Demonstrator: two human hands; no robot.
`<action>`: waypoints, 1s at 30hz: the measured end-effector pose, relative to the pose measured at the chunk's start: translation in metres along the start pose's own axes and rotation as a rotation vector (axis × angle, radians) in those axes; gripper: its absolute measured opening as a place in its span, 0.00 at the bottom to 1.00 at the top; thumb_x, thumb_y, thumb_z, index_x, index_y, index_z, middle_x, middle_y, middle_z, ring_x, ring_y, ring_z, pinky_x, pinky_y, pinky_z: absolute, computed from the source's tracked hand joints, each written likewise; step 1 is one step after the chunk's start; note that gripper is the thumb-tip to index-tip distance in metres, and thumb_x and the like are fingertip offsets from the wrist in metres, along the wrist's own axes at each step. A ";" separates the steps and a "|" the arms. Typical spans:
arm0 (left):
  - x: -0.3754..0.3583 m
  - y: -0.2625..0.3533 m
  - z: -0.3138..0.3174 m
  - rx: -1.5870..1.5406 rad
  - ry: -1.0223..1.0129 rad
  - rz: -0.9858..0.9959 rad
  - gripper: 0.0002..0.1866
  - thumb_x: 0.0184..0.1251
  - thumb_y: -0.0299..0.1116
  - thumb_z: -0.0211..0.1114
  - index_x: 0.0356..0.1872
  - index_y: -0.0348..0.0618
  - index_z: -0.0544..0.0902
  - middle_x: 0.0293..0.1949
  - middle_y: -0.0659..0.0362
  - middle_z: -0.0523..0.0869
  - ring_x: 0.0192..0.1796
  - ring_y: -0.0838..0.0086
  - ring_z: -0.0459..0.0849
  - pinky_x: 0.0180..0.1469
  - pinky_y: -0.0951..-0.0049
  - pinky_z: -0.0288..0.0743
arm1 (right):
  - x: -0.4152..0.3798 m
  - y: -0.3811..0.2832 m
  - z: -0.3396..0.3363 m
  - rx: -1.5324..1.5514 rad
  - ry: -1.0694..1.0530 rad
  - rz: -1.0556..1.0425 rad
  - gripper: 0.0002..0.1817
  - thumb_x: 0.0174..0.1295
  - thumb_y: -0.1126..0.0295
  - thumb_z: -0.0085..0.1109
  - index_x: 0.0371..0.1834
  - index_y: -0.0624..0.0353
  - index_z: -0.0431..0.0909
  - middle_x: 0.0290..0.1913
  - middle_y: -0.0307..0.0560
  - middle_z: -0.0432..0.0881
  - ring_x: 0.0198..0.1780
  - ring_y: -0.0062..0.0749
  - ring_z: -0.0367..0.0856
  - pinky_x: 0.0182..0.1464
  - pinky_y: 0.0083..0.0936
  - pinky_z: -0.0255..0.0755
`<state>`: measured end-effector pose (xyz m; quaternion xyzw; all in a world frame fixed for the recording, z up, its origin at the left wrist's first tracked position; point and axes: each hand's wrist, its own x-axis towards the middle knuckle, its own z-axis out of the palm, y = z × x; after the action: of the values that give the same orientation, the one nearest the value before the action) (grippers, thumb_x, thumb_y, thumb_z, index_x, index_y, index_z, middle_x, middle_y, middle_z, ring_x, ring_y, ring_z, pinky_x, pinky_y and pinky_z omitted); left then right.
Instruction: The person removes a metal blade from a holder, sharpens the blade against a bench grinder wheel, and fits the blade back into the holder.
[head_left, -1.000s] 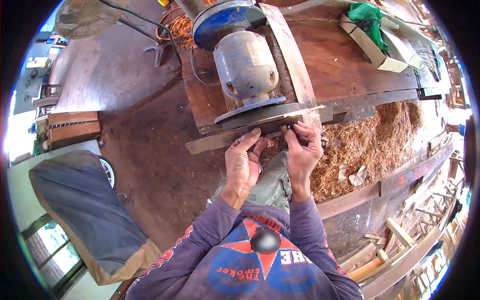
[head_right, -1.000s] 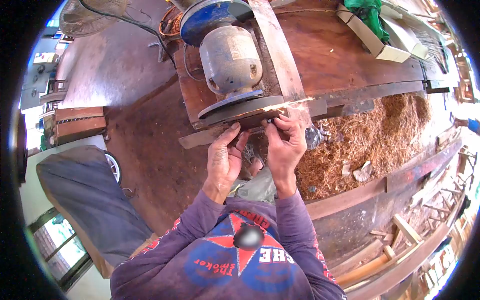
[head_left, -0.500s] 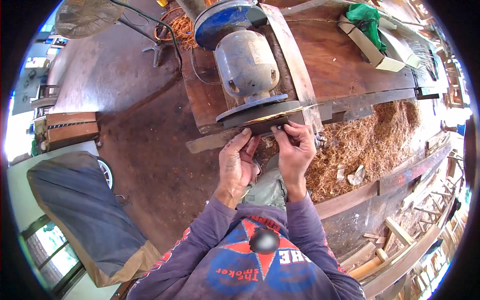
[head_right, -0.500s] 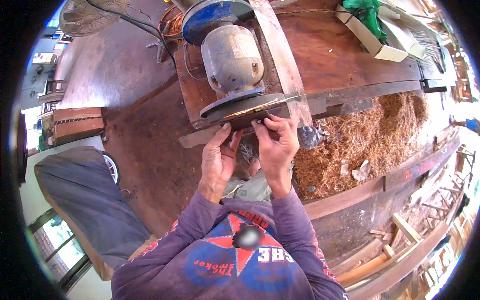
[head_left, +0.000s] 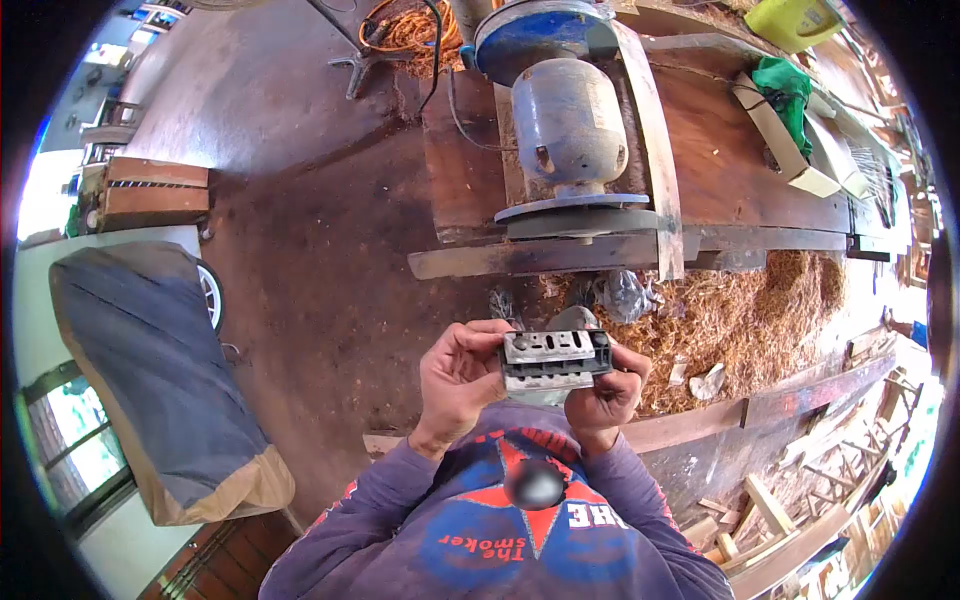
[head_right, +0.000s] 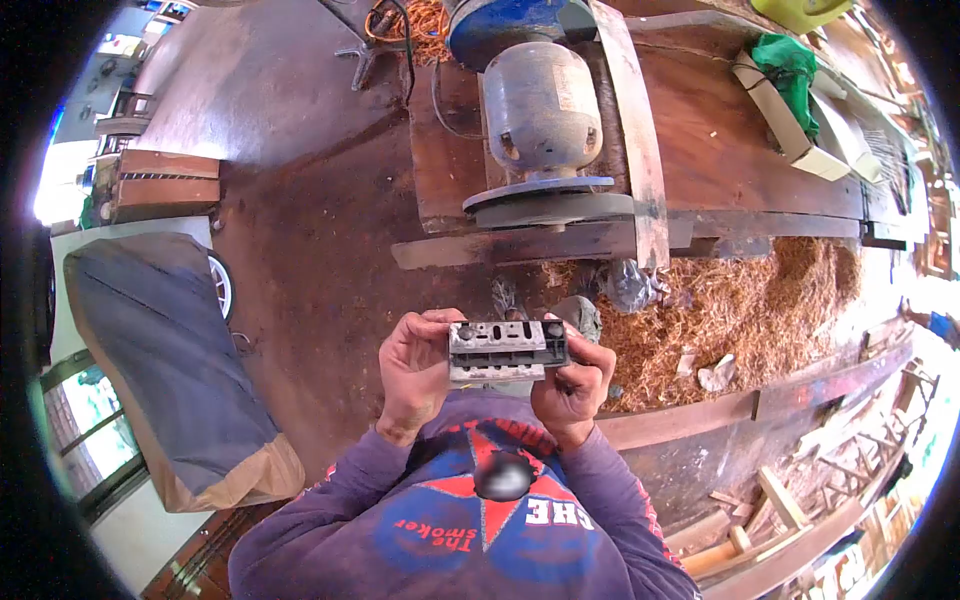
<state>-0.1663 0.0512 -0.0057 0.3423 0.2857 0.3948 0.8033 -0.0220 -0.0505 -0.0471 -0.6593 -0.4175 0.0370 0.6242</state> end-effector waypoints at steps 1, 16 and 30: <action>-0.001 0.002 0.003 -0.004 -0.002 0.003 0.20 0.54 0.09 0.69 0.47 0.32 0.76 0.58 0.46 0.78 0.59 0.69 0.81 0.63 0.67 0.77 | 0.001 -0.001 0.000 0.007 0.020 -0.019 0.15 0.60 0.85 0.65 0.37 0.60 0.66 0.48 0.57 0.72 0.53 0.61 0.85 0.54 0.45 0.84; -0.006 0.002 0.021 0.097 0.108 -0.079 0.19 0.55 0.09 0.67 0.46 0.35 0.76 0.58 0.51 0.76 0.50 0.76 0.80 0.45 0.76 0.80 | -0.003 0.000 -0.009 -0.047 0.066 0.115 0.13 0.57 0.79 0.72 0.33 0.60 0.72 0.48 0.57 0.82 0.44 0.38 0.82 0.43 0.27 0.77; -0.016 0.007 0.037 0.183 0.092 0.049 0.23 0.47 0.07 0.65 0.45 0.36 0.76 0.55 0.50 0.77 0.57 0.68 0.80 0.64 0.64 0.73 | -0.008 0.004 -0.006 -0.075 0.059 0.099 0.13 0.60 0.78 0.70 0.34 0.60 0.70 0.47 0.53 0.82 0.39 0.23 0.77 0.38 0.15 0.68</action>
<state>-0.1512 0.0289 0.0252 0.4028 0.3487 0.4018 0.7448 -0.0214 -0.0598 -0.0531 -0.7030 -0.3669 0.0326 0.6084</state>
